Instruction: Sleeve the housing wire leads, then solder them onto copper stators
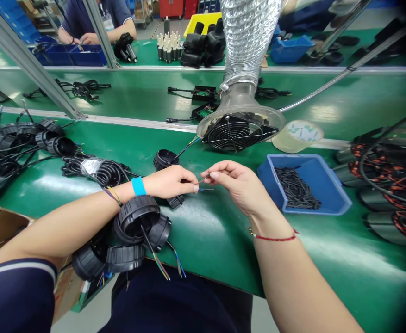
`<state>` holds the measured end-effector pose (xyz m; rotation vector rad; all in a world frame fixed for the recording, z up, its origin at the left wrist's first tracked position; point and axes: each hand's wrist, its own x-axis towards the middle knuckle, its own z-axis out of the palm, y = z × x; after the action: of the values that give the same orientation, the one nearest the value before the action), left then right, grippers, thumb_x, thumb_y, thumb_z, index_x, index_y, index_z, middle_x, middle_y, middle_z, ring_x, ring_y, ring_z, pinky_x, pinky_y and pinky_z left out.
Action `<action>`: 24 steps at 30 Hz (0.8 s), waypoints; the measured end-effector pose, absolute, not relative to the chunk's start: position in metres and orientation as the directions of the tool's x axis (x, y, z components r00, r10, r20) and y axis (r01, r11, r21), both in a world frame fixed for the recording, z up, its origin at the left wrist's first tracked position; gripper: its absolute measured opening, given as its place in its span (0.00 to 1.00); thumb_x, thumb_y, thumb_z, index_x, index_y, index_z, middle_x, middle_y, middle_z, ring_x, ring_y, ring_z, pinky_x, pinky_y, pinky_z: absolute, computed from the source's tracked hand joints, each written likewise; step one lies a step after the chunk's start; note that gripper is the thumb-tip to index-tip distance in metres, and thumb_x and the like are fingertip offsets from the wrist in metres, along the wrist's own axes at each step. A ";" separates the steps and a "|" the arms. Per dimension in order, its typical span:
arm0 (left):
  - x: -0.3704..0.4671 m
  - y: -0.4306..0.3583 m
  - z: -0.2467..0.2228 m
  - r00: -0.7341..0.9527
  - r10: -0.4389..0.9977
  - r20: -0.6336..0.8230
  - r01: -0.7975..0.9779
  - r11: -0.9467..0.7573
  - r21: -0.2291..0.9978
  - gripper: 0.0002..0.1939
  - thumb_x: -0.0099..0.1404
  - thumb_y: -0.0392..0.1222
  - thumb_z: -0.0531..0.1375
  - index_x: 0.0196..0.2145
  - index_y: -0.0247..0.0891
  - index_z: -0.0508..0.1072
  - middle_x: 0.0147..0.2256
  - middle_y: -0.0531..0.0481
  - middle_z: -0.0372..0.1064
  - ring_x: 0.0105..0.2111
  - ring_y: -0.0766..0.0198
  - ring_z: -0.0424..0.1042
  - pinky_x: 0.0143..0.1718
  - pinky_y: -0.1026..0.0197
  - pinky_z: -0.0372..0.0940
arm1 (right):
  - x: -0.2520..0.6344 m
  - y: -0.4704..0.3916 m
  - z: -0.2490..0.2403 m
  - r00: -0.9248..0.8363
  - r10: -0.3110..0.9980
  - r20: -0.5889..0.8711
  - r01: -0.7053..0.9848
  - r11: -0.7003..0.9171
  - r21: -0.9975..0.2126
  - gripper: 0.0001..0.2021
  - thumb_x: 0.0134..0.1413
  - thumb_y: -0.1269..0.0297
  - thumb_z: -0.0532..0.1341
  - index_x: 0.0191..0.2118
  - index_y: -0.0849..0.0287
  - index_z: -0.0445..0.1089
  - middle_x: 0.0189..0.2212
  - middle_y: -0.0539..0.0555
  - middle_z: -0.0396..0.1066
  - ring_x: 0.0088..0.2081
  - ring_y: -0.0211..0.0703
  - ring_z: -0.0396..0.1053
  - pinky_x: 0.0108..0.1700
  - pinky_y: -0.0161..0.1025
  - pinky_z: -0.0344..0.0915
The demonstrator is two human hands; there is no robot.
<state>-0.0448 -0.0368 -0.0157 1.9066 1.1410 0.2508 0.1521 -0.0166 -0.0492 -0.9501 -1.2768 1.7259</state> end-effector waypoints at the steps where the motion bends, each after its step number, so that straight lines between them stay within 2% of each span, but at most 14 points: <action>1: -0.045 -0.037 -0.016 0.560 0.790 -0.248 0.616 -0.197 0.762 0.13 0.64 0.42 0.55 0.32 0.31 0.76 0.25 0.54 0.67 0.26 0.70 0.61 0.29 0.67 0.55 | 0.151 -0.018 -0.048 -0.431 0.896 -0.109 -0.148 -0.189 -0.971 0.10 0.44 0.59 0.70 0.30 0.58 0.72 0.31 0.53 0.77 0.30 0.36 0.72 0.39 0.37 0.69; 9: -0.044 -0.037 -0.015 0.555 0.790 -0.261 0.631 -0.195 0.751 0.13 0.64 0.41 0.55 0.33 0.31 0.77 0.27 0.51 0.71 0.27 0.69 0.65 0.30 0.67 0.57 | 0.155 -0.022 -0.040 -0.454 0.891 -0.031 -0.048 -0.060 -0.997 0.10 0.46 0.58 0.68 0.30 0.58 0.71 0.31 0.53 0.76 0.32 0.39 0.72 0.40 0.39 0.68; 16: -0.046 -0.037 -0.017 0.573 0.791 -0.216 0.647 -0.274 0.711 0.12 0.65 0.41 0.54 0.37 0.33 0.76 0.33 0.49 0.74 0.32 0.67 0.69 0.35 0.66 0.60 | 0.154 -0.023 -0.043 -0.486 0.874 -0.010 0.306 0.159 -0.938 0.10 0.52 0.57 0.62 0.31 0.58 0.73 0.29 0.52 0.74 0.32 0.40 0.69 0.36 0.38 0.63; 19: -0.049 -0.037 -0.016 0.567 0.789 -0.237 0.713 -0.327 0.620 0.11 0.63 0.38 0.55 0.40 0.34 0.75 0.36 0.48 0.74 0.34 0.65 0.69 0.36 0.65 0.60 | 0.153 -0.022 -0.045 -0.477 0.879 -0.030 0.374 0.172 -0.911 0.08 0.52 0.59 0.60 0.31 0.58 0.72 0.28 0.51 0.73 0.30 0.39 0.67 0.34 0.37 0.62; 22: -0.051 -0.038 -0.013 0.496 0.816 -0.299 0.794 -0.287 0.535 0.10 0.61 0.35 0.55 0.37 0.35 0.75 0.32 0.50 0.73 0.30 0.66 0.67 0.32 0.65 0.58 | 0.155 -0.021 -0.045 -0.492 0.866 -0.090 0.413 0.142 -0.900 0.08 0.52 0.59 0.60 0.31 0.58 0.71 0.27 0.51 0.72 0.29 0.38 0.66 0.31 0.37 0.60; 24: -0.051 -0.038 -0.012 0.454 0.843 -0.288 0.806 -0.251 0.536 0.09 0.61 0.34 0.54 0.35 0.34 0.74 0.30 0.51 0.73 0.28 0.67 0.66 0.30 0.66 0.57 | 0.155 -0.020 -0.047 -0.503 0.856 -0.121 0.430 0.127 -0.894 0.09 0.52 0.58 0.60 0.31 0.58 0.71 0.27 0.51 0.72 0.28 0.39 0.66 0.31 0.37 0.61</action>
<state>-0.0507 -0.0380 -0.0123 2.0777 1.3719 0.0763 0.1553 -0.0200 -0.0468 -1.2393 -1.9871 1.3450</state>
